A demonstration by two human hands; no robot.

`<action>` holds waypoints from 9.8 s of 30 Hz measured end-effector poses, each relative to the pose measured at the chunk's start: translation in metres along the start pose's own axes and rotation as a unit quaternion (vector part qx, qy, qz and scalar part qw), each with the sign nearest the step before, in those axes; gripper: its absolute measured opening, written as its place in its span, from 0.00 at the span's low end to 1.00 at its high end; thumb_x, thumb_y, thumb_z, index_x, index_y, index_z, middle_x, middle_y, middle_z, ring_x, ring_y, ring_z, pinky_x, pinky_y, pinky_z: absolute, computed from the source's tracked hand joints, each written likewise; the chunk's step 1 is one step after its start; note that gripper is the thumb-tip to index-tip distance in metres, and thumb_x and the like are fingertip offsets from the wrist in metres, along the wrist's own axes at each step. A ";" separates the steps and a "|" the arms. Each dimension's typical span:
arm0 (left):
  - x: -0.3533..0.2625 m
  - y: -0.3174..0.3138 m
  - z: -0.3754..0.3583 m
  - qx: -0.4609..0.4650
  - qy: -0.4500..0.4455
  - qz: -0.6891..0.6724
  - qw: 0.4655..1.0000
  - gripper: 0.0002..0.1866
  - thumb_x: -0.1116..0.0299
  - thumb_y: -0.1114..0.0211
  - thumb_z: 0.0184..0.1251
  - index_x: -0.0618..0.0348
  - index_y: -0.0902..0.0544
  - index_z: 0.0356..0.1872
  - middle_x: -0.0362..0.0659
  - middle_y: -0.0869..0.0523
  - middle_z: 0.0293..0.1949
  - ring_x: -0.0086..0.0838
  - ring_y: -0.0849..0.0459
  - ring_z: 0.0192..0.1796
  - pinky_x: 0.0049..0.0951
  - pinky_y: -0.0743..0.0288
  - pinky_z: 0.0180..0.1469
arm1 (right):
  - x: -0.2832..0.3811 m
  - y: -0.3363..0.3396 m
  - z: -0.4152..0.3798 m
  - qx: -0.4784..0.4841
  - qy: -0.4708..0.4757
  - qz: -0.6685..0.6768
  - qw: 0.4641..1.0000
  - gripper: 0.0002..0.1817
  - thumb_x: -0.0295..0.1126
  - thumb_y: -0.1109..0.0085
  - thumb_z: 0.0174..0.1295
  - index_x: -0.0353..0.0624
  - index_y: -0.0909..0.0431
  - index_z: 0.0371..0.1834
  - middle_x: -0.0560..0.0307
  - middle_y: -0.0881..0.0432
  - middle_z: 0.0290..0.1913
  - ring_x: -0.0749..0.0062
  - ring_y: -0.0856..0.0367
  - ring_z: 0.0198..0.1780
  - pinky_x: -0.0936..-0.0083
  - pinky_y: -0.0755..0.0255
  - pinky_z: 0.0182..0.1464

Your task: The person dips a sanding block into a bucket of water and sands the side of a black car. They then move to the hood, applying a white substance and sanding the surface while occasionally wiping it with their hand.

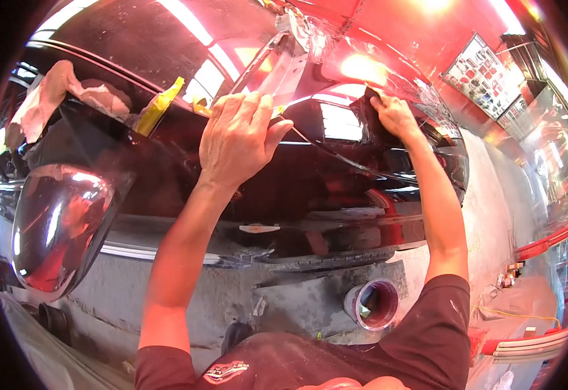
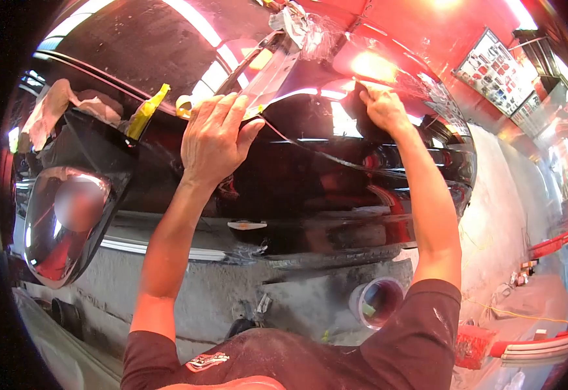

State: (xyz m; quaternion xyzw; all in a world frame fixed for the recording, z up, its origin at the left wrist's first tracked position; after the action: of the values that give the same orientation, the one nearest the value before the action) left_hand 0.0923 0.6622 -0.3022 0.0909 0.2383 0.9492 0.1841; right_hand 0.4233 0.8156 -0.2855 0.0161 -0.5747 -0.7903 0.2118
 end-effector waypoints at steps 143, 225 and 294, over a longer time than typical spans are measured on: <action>-0.042 0.267 -0.746 0.414 0.630 0.032 0.656 0.21 0.56 0.45 0.79 0.65 0.16 0.35 0.61 0.13 0.37 0.60 0.15 0.43 0.55 0.22 0.47 | 0.319 -0.132 -0.161 -0.258 0.052 0.187 0.947 0.21 0.42 0.19 0.55 0.41 0.23 0.34 0.49 0.16 0.29 0.51 0.18 0.36 0.62 0.26 0.41; -0.021 0.236 -0.732 0.399 0.637 0.020 0.659 0.21 0.57 0.43 0.79 0.65 0.17 0.31 0.61 0.14 0.35 0.61 0.15 0.40 0.55 0.22 0.41 | 0.364 -0.106 -0.097 -0.333 0.160 0.136 0.919 0.16 0.44 0.24 0.59 0.48 0.20 0.28 0.57 0.19 0.28 0.51 0.20 0.36 0.59 0.34 0.46; 0.002 0.151 -0.525 0.300 0.388 -0.240 0.838 0.10 0.65 0.38 0.75 0.61 0.14 0.44 0.51 0.12 0.43 0.51 0.16 0.46 0.48 0.24 0.51 | 0.290 -0.123 -0.202 -0.281 0.028 0.401 0.871 0.14 0.26 0.23 0.59 0.41 0.15 0.47 0.61 0.12 0.41 0.74 0.16 0.42 0.75 0.26 0.52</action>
State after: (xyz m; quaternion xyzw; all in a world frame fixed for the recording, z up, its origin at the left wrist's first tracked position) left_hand -0.0923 0.3196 -0.6851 -0.2945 0.5774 0.7148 0.2625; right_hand 0.1751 0.5618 -0.4035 -0.2541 -0.2789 -0.7649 0.5221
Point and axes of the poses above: each hand's wrist, its own z-axis towards the middle knuckle, its own y-axis out of the back of the hand, x = y × z, the point moved 1 cm from there along z, towards the middle knuckle
